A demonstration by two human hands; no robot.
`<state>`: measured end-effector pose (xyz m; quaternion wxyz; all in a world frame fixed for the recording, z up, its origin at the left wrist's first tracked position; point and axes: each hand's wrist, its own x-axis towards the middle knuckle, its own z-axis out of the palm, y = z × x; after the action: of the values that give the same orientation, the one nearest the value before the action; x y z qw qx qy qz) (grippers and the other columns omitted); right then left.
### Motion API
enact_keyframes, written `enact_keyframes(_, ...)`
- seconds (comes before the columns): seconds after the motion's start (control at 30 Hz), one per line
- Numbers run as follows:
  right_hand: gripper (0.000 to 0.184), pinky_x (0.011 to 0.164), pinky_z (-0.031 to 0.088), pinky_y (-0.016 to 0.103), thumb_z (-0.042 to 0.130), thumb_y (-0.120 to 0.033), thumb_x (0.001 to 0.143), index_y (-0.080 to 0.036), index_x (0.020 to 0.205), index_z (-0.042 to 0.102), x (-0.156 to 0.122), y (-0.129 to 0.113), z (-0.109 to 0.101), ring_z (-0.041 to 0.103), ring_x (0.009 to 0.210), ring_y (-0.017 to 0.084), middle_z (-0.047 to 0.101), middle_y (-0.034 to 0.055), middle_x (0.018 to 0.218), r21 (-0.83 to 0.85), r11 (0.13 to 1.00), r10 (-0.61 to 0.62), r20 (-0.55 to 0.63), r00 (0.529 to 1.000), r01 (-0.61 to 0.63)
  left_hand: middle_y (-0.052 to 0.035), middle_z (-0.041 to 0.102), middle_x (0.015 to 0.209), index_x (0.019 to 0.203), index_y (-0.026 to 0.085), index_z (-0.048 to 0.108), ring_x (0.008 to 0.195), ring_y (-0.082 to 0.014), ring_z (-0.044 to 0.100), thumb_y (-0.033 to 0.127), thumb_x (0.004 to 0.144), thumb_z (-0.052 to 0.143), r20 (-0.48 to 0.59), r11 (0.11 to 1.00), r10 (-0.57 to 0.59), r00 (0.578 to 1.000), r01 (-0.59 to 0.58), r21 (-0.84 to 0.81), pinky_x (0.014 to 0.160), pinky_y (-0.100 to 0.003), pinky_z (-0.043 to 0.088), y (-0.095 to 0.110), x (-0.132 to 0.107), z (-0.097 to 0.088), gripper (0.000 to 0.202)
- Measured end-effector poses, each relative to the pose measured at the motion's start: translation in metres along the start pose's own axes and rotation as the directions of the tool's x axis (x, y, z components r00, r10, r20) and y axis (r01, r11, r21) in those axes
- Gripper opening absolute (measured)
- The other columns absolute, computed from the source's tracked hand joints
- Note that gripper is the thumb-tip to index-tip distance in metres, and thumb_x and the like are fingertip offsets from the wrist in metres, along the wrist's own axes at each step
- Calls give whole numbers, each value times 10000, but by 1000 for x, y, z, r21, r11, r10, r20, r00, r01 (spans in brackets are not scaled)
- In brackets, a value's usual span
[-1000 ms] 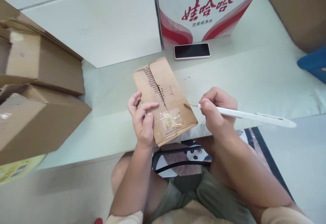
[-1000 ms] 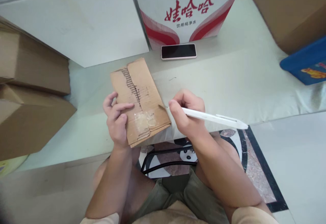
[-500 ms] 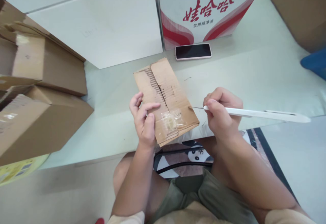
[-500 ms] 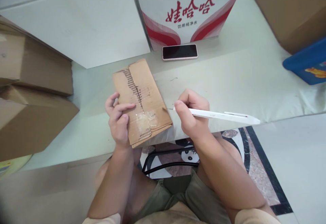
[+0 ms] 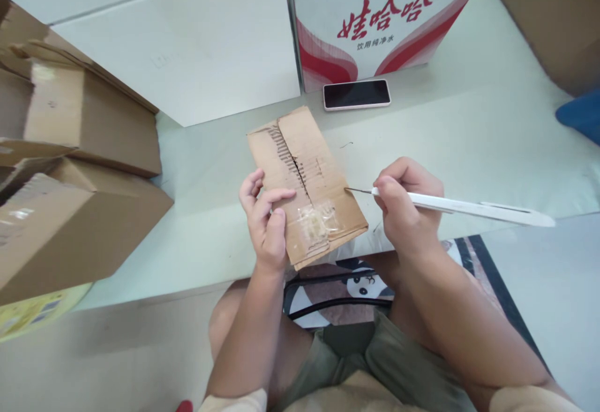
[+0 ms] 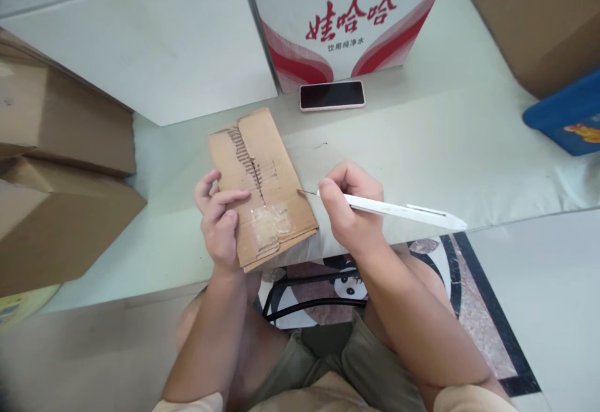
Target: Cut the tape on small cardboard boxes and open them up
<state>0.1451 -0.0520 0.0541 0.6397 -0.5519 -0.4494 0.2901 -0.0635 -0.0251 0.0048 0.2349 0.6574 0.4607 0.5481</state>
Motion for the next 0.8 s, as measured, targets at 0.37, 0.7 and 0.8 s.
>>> enact_keyframes(0.37, 207, 448, 265, 282, 649, -269, 868, -231, 683, 565, -3, 0, -1, 333, 450, 93, 454, -61, 524, 46, 999, 2, 26, 1000, -3, -74, 505, 1438, 956, 251, 756, 1395, -321, 515, 556, 967, 538, 4, 1000, -7, 1000, 7, 6, 1216, -514, 387, 2, 1, 0, 375)
enact_keyframes(0.7, 197, 474, 262, 305, 639, -241, 849, -241, 674, 546, -1, 8, -4, 350, 478, 112, 482, -38, 552, 73, 997, 24, 7, 1000, -24, -86, 513, 1422, 917, 240, 745, 1387, -317, 517, 616, 947, 519, 3, 998, -34, 999, 34, 43, 1200, -499, 403, 2, 2, 0, 439)
enact_keyframes(0.8, 196, 488, 267, 312, 642, -248, 854, -244, 689, 537, -2, 11, -4, 343, 488, 117, 480, -34, 564, 79, 996, 42, 11, 999, -42, -92, 512, 1428, 905, 235, 741, 1390, -327, 516, 642, 942, 505, 6, 997, -49, 999, 49, 60, 1198, -509, 408, 3, 2, 0, 471)
